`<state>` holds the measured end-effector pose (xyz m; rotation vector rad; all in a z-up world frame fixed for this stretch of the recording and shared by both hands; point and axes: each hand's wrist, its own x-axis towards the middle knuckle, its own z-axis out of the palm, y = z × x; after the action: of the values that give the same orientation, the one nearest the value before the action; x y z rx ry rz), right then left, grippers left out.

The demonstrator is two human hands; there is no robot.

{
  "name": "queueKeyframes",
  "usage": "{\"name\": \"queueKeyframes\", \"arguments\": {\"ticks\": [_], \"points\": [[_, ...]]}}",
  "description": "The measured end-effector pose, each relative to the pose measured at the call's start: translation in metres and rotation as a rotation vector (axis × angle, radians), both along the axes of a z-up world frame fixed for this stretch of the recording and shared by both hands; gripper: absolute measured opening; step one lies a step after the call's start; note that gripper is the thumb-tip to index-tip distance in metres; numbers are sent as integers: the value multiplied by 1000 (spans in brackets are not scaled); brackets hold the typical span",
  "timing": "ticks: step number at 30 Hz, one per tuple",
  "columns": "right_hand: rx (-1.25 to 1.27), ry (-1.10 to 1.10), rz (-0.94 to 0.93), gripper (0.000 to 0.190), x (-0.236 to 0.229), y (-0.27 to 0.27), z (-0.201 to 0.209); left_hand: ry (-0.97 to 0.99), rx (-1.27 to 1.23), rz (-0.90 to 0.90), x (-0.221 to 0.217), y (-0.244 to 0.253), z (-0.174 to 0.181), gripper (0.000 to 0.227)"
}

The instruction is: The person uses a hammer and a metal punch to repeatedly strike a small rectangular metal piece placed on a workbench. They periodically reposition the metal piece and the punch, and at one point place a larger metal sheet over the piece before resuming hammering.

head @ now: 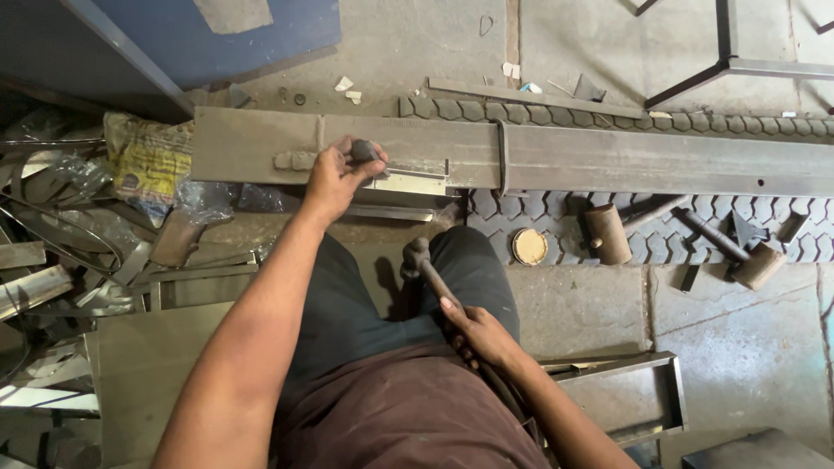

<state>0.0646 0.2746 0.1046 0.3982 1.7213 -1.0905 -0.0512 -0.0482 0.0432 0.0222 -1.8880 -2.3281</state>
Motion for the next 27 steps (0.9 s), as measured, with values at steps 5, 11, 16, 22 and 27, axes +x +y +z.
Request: {"name": "queueKeyframes", "arguments": {"ticks": [5, 11, 16, 22, 27], "points": [[-9, 16, -1, 60, -1, 0, 1, -19, -20, -2, 0, 1, 4, 24], [5, 30, 24, 60, 1, 2, 1, -17, -47, -3, -1, 0, 5, 24], [2, 29, 21, 60, -1, 3, -1, -7, -46, -4, -1, 0, 5, 24], [22, 61, -2, 59, 3, 3, 11, -2, -20, -18, 1, 3, 11, 27], [-53, 253, -18, 54, 1, -7, 49, -30, -203, -18, 10, 7, 4, 30]]}}
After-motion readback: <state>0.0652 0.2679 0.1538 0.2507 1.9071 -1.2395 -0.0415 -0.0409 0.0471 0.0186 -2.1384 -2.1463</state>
